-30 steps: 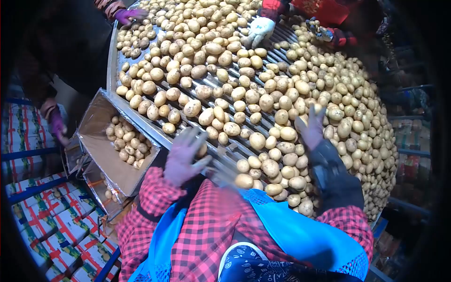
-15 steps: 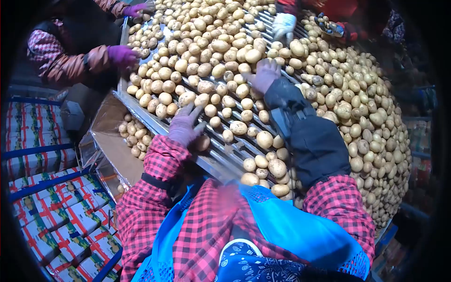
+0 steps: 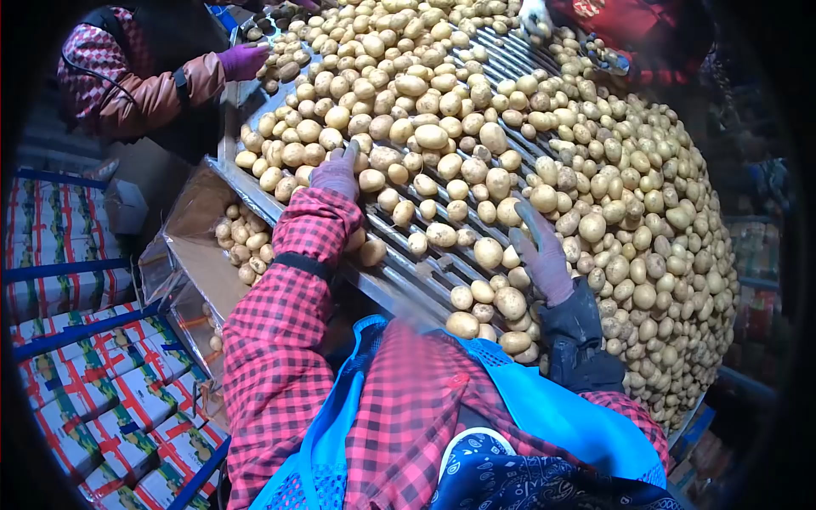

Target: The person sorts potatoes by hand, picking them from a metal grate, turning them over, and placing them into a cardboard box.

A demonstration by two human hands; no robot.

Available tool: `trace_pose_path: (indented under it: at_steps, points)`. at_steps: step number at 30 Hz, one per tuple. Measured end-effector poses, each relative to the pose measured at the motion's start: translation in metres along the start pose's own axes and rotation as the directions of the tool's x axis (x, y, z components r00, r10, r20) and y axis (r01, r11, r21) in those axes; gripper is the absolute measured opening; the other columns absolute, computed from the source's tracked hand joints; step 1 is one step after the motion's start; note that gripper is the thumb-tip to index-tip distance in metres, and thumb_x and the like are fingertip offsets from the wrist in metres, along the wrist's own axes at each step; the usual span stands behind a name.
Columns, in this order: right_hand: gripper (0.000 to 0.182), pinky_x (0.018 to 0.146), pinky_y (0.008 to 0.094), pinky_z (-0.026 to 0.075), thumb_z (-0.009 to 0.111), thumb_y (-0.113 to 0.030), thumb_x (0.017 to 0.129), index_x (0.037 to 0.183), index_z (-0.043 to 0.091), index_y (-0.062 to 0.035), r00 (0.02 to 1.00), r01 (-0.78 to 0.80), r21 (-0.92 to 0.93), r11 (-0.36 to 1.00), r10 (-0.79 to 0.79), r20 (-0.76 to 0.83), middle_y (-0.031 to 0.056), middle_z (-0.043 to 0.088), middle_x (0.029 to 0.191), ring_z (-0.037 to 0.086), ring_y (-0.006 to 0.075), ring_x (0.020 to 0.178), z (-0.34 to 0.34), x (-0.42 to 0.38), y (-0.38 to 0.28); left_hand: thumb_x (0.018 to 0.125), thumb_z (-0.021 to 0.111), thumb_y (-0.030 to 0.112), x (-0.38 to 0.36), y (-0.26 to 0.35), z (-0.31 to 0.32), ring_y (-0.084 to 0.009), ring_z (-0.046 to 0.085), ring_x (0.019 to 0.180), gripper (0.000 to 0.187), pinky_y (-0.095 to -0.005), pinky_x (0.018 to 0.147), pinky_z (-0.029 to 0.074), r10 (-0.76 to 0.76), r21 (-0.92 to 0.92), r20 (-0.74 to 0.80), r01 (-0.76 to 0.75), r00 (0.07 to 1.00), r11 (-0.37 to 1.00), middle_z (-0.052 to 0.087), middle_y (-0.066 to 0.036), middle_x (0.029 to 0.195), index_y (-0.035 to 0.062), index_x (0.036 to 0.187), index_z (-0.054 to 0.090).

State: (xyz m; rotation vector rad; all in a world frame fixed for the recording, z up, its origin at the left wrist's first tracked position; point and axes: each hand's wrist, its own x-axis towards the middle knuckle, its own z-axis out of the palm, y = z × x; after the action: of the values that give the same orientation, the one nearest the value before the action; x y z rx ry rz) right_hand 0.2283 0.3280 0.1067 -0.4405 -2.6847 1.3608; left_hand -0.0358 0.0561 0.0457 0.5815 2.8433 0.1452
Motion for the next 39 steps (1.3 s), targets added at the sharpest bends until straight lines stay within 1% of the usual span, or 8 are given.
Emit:
trace_pose_path:
  at_steps: [5, 8, 11, 15, 23, 30, 37, 39]
  points:
    - [0.051, 0.104, 0.0391, 0.043, 0.068, -0.021, 0.089, 0.134, 0.053, -0.0014, 0.998, 0.068, -0.017, 0.998, -0.068, 0.009, 0.0199, 0.056, 0.132, 0.054, 0.0312, 0.123, 0.012, -0.002, -0.018, 0.079, 0.077, 0.019, 0.005, -0.034, 0.006, -0.0279, 0.062, 0.113, 0.067, -0.0387, 0.096, 0.05, 0.03, -0.592, 0.055, 0.008, 0.998, 0.806, 0.061, -0.014, 0.129, 0.0171, 0.141, 0.051]
    - [0.05, 0.105, 0.0397, 0.042, 0.068, -0.02, 0.09, 0.134, 0.053, -0.001, 0.996, 0.078, 0.093, 0.993, -0.082, 0.044, 0.0207, 0.056, 0.133, 0.053, 0.0313, 0.124, 0.023, 0.006, -0.035, 0.084, 0.074, 0.018, -0.035, -0.036, -0.02, -0.02, 0.064, 0.1, 0.056, -0.0323, 0.088, 0.053, -0.01, -0.986, 0.156, 0.157, 0.988, 0.062, 0.064, -0.008, 0.12, 0.005, 0.135, 0.054]
    - [0.049, 0.105, 0.0389, 0.043, 0.067, -0.017, 0.089, 0.134, 0.054, -0.0016, 0.984, 0.136, 0.097, 0.986, -0.146, 0.104, 0.0196, 0.056, 0.134, 0.053, 0.0305, 0.125, 0.043, 0.01, -0.035, 0.093, 0.064, 0.023, -0.097, -0.038, -0.036, -0.0225, 0.064, 0.095, 0.046, -0.0362, 0.087, 0.054, 0.093, -0.819, 0.177, 0.199, 0.98, -0.539, 0.064, -0.01, 0.116, 0.0085, 0.135, 0.053]
    - [0.05, 0.105, 0.0397, 0.043, 0.068, -0.015, 0.087, 0.134, 0.055, -0.0033, 0.969, 0.158, 0.132, 0.978, -0.18, 0.171, 0.0187, 0.056, 0.135, 0.053, 0.0309, 0.126, 0.057, 0.011, -0.056, 0.098, 0.054, 0.04, -0.151, -0.058, -0.021, -0.0315, 0.063, 0.108, 0.057, -0.0397, 0.096, 0.051, 0.338, -0.318, -0.034, 0.31, 0.94, -0.896, 0.057, -0.02, 0.134, 0.0065, 0.142, 0.046]
    - [0.052, 0.105, 0.0386, 0.042, 0.067, -0.012, 0.086, 0.135, 0.053, -0.0039, 0.924, 0.151, 0.122, 0.981, -0.184, 0.335, 0.0173, 0.055, 0.134, 0.053, 0.0297, 0.125, 0.072, 0.002, -0.082, 0.093, 0.053, 0.061, -0.198, -0.079, 0.011, -0.018, 0.061, 0.072, 0.077, -0.0301, 0.061, 0.052, 0.085, -0.387, 0.244, 0.178, 0.966, -0.905, 0.068, -0.01, 0.104, -0.0028, 0.136, 0.049]
    - [0.051, 0.106, 0.0368, 0.042, 0.065, -0.011, 0.088, 0.137, 0.052, -0.0025, 0.897, 0.157, 0.142, 0.977, -0.201, 0.393, 0.0163, 0.056, 0.135, 0.053, 0.0272, 0.125, 0.089, -0.002, -0.081, 0.096, 0.061, 0.026, -0.228, -0.093, 0.05, -0.0333, 0.059, 0.117, 0.048, -0.043, 0.096, 0.051, -0.04, -0.392, 0.039, -0.021, 0.998, -0.92, 0.058, -0.017, 0.132, 0.0041, 0.137, 0.05]
    - [0.052, 0.107, 0.036, 0.04, 0.064, -0.01, 0.088, 0.138, 0.051, -0.0028, 0.871, 0.181, 0.156, 0.971, -0.232, 0.434, 0.015, 0.055, 0.136, 0.052, 0.0257, 0.126, 0.092, 0.0, -0.086, 0.094, 0.065, 0.03, -0.266, -0.126, 0.058, -0.0295, 0.063, 0.102, 0.044, -0.0424, 0.086, 0.053, -0.216, -0.21, 0.146, -0.184, 0.965, -0.96, 0.06, -0.014, 0.13, 0.0109, 0.132, 0.056]
    - [0.052, 0.107, 0.0357, 0.04, 0.063, -0.01, 0.089, 0.138, 0.05, -0.0028, 0.868, 0.222, 0.108, 0.969, -0.246, 0.431, 0.015, 0.056, 0.135, 0.052, 0.0253, 0.126, 0.09, -0.002, -0.09, 0.089, 0.067, 0.046, -0.275, -0.141, 0.063, -0.0262, 0.063, 0.092, 0.051, -0.0405, 0.079, 0.054, -0.221, -0.212, 0.138, -0.189, 0.965, -0.959, 0.066, -0.011, 0.108, 0.0102, 0.125, 0.059]
